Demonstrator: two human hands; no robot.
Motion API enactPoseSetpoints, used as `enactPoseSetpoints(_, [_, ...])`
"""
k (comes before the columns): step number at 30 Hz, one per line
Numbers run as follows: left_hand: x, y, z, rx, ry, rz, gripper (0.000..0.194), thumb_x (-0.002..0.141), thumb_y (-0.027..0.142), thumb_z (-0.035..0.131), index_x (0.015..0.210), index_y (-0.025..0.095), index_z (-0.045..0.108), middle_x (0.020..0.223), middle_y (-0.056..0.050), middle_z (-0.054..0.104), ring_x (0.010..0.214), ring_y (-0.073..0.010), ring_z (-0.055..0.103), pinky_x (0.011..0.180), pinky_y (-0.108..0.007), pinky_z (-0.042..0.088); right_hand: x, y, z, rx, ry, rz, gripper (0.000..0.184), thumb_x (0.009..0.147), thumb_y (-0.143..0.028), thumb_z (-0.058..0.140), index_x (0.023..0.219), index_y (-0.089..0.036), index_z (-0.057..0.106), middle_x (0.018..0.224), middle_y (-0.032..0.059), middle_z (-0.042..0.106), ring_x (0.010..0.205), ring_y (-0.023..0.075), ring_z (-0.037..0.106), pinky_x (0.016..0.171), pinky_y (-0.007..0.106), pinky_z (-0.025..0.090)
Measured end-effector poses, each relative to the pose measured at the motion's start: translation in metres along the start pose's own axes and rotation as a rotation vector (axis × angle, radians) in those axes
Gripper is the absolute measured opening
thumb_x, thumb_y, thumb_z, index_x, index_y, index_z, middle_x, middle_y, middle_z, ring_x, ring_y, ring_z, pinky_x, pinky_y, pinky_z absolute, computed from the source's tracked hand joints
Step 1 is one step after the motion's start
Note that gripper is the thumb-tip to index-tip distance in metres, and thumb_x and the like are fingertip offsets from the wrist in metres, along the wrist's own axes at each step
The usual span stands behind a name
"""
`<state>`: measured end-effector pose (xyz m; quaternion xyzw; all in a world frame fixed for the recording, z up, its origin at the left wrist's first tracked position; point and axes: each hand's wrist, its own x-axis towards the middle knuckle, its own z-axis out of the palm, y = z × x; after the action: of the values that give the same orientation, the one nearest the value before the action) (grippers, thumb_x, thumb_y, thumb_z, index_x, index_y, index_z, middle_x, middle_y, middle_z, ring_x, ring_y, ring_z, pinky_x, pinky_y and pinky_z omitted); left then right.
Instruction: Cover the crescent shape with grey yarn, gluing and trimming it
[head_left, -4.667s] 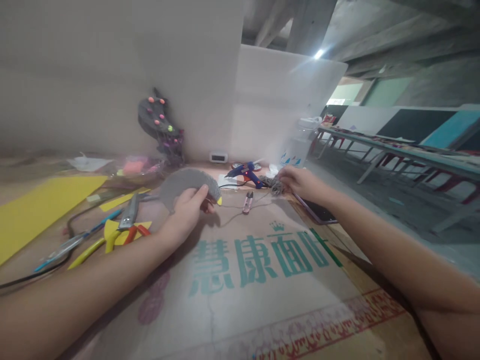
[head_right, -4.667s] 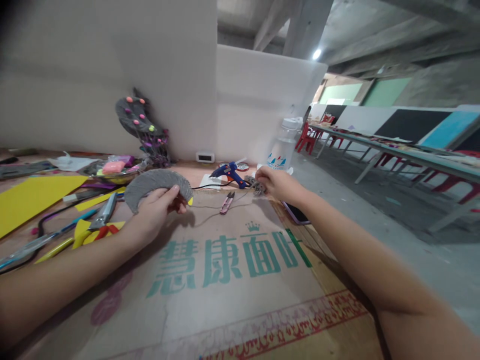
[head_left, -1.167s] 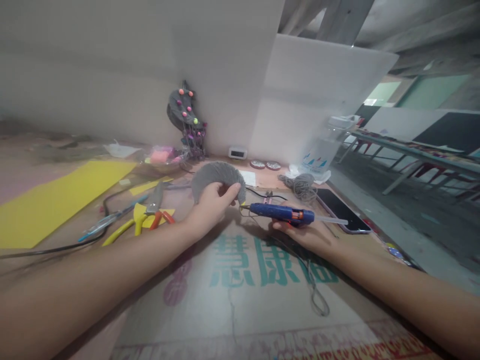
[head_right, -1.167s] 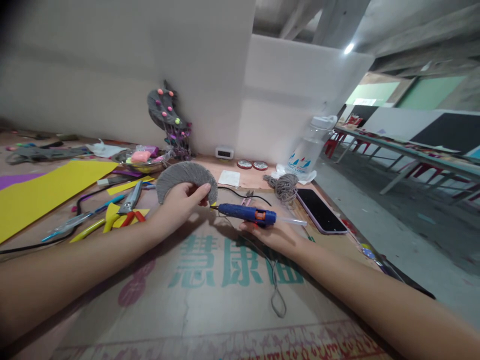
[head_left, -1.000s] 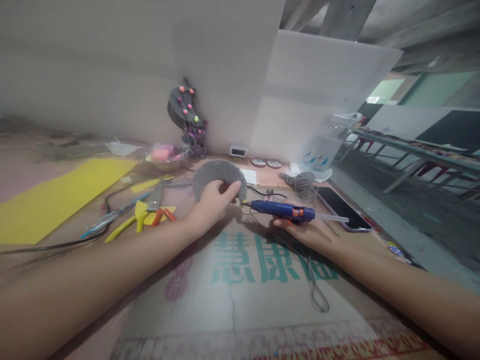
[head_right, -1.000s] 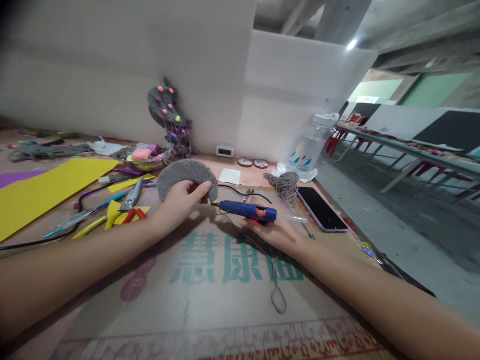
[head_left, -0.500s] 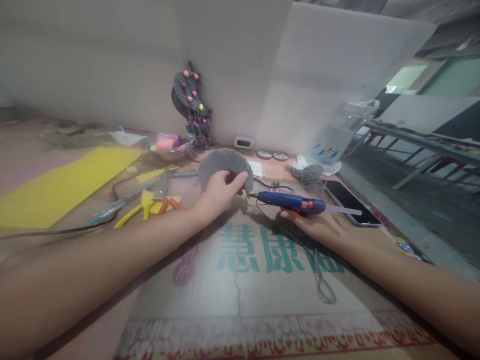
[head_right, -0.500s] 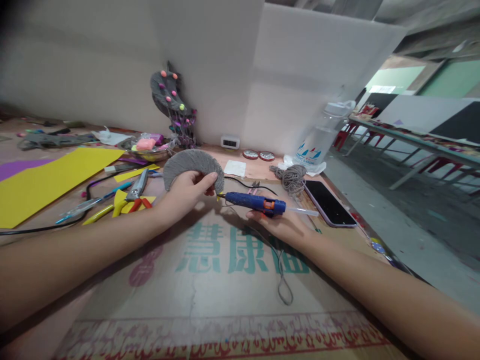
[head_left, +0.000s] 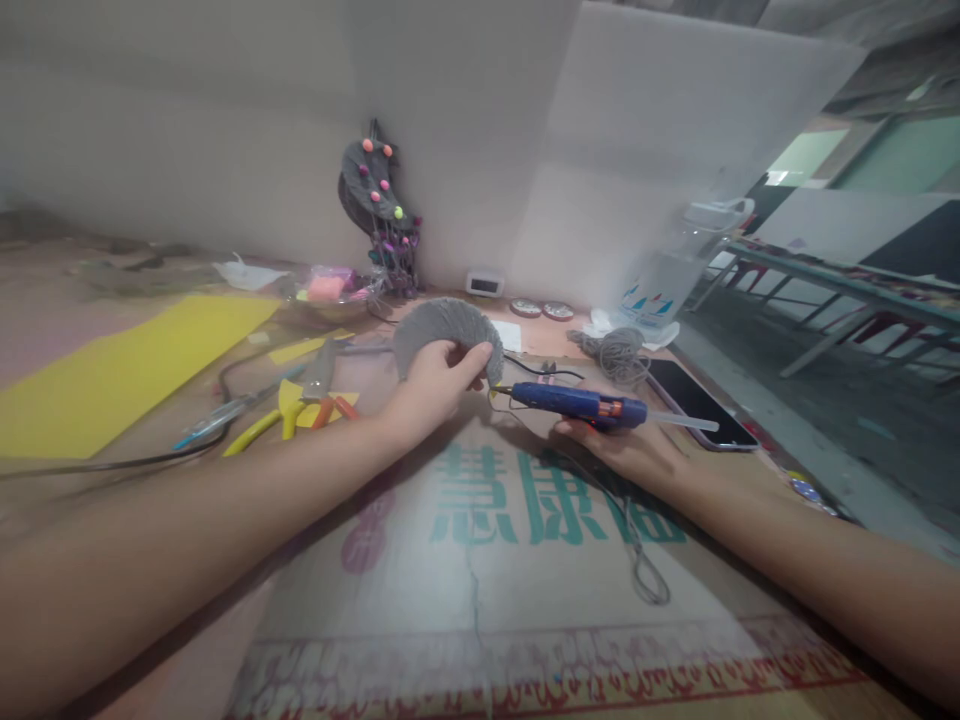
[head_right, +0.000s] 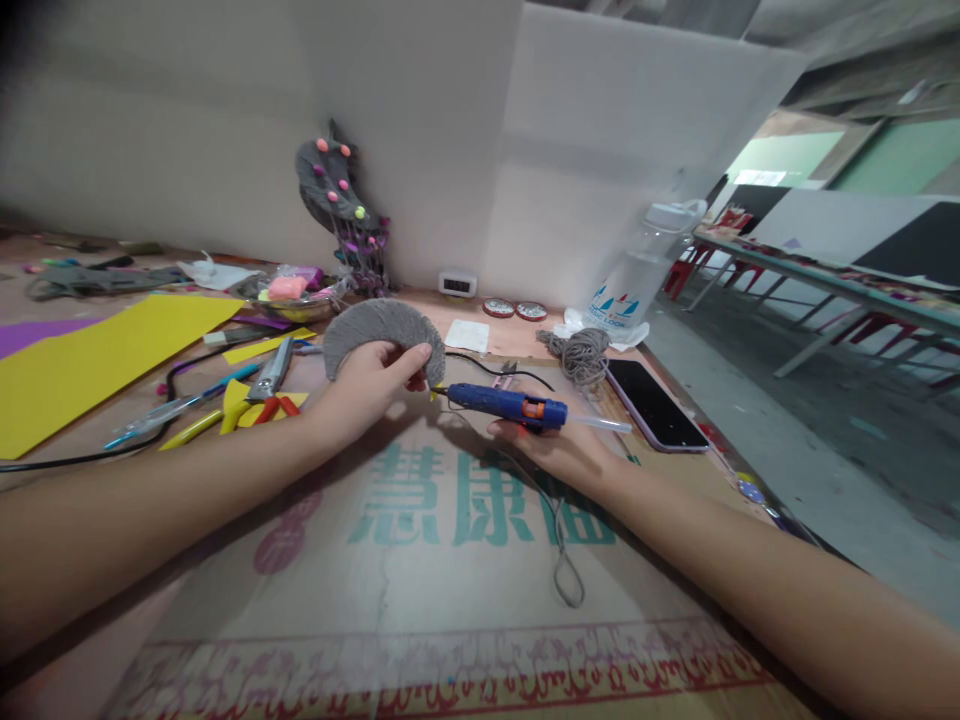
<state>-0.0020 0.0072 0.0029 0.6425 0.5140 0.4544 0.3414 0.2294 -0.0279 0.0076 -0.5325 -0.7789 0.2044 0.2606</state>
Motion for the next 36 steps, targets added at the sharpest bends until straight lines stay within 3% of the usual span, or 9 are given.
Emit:
enactPoseSetpoints(9, [0.0006,-0.0015,0.0004,-0.006,-0.006,0.002,0.039,0.086,0.049,0.054,0.064,0.016,0.059,0.064,-0.003,0.066,0.06,-0.015,0.058,0.059,-0.025,0.044,0.0011,0.0012,0.0015,0.084,0.019,-0.047,0.024,0.074,-0.046,0.064,0.073,-0.025,0.054,0.066,0.0008,0.059,0.062,0.022,0.057,0.056,0.035,0.05])
enactPoseSetpoints(21, [0.0006,0.0003,0.0001,-0.012,-0.003,-0.003,0.038,0.087,0.045,0.055,0.063,0.016,0.06,0.064,-0.003,0.066,0.06,-0.0142,0.058,0.061,-0.023,0.044,0.002,0.006,0.0022,0.032,0.046,-0.043,0.024,0.074,-0.049,0.065,0.074,-0.026,0.059,0.065,0.002,0.061,0.061,0.0239,0.056,0.055,0.038,0.05])
enactPoseSetpoints(29, [0.0006,0.0018,0.0002,-0.005,0.008,-0.015,0.037,0.087,0.042,0.055,0.061,0.016,0.059,0.062,-0.003,0.066,0.059,-0.0144,0.058,0.062,-0.025,0.044,0.0013,0.0032,0.0011,0.013,0.098,-0.059,0.023,0.074,-0.047,0.063,0.083,-0.026,0.061,0.077,0.006,0.069,0.072,0.0305,0.066,0.066,0.045,0.057])
enactPoseSetpoints(36, [0.0013,0.0026,0.0007,-0.016,0.011,-0.027,0.036,0.086,0.041,0.055,0.06,0.017,0.059,0.061,-0.003,0.066,0.058,-0.0144,0.058,0.06,-0.024,0.044,0.0006,0.004,-0.0005,-0.051,0.109,-0.104,0.033,0.079,-0.046,0.062,0.105,-0.026,0.068,0.09,0.0058,0.075,0.083,0.0336,0.07,0.076,0.048,0.06])
